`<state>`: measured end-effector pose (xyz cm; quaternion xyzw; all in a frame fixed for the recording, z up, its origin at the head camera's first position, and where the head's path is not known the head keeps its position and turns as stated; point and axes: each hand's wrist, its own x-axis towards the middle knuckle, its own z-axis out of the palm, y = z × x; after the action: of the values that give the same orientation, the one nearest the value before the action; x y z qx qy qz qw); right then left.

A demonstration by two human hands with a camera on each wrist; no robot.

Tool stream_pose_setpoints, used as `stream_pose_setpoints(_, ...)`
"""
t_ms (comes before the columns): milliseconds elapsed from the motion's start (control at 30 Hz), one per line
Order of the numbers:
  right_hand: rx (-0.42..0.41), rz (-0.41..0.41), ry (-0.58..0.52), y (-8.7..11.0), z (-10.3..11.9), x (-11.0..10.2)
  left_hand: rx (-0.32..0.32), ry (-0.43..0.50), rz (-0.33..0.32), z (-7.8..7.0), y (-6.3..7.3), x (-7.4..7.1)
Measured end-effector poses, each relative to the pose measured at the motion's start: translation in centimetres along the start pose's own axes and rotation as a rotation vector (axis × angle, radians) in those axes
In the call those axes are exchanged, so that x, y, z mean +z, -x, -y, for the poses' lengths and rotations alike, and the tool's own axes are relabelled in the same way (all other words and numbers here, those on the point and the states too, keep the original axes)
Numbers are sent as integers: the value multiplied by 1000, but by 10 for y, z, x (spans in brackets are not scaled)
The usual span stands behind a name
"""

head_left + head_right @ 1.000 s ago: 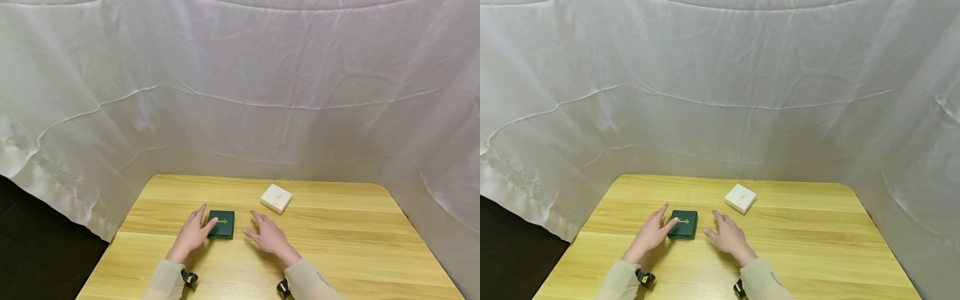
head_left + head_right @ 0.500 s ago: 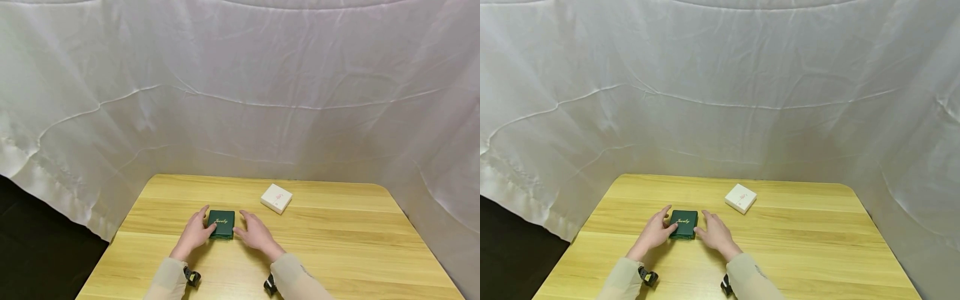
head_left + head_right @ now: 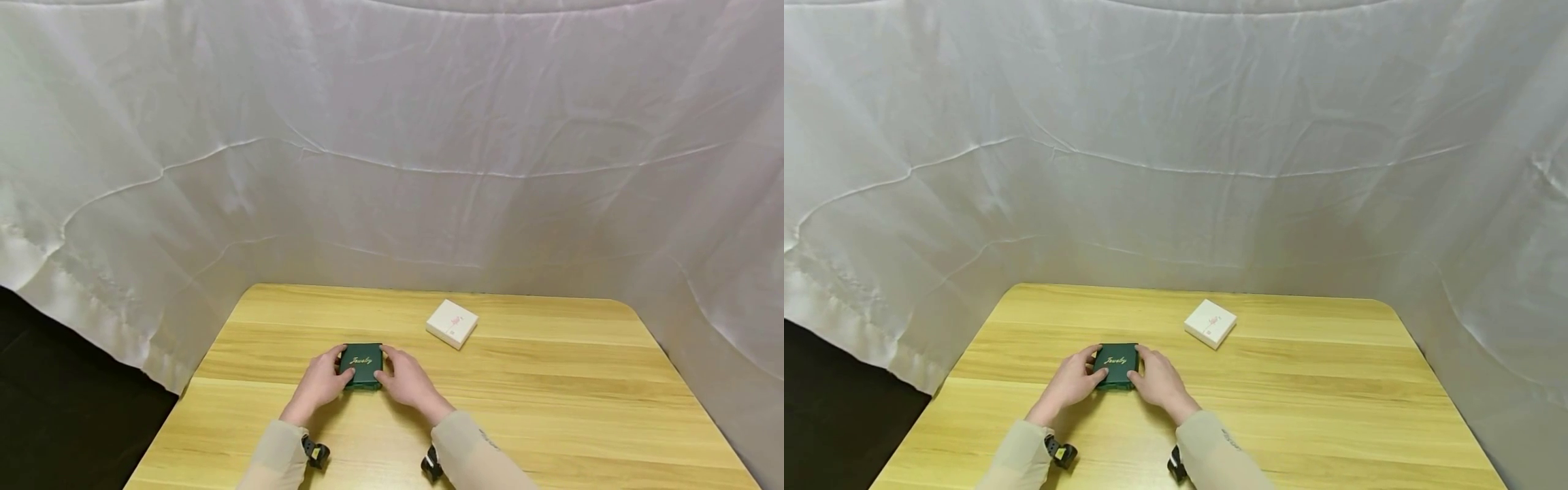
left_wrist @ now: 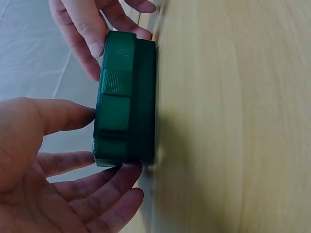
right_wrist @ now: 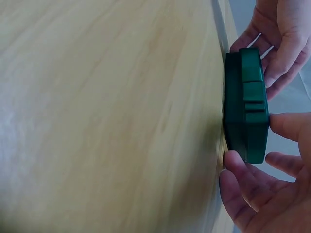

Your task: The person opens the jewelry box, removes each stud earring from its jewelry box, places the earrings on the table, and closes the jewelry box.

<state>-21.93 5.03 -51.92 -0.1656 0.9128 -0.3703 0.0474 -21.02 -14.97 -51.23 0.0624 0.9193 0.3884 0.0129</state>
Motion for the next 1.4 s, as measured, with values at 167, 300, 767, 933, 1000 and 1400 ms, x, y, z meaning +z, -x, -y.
stream_pose_setpoints(167,-6,13,-27,-1,2,0,1,-7,6,1,0,0)
stream_pose_setpoints(300,-23,26,-50,-2,2,1,-1,-1,9,1,0,0)
stream_pose_setpoints(767,-12,44,-166,15,-6,-14,60,67,53,-10,7,5)
stream_pose_setpoints(933,-7,43,-179,28,-12,-25,102,84,84,-18,12,11)
stream_pose_setpoints(1000,-2,42,-181,35,-15,-30,121,92,101,-21,14,15)
stream_pose_setpoints(1400,9,36,-205,67,-33,-50,178,141,193,-43,27,36)
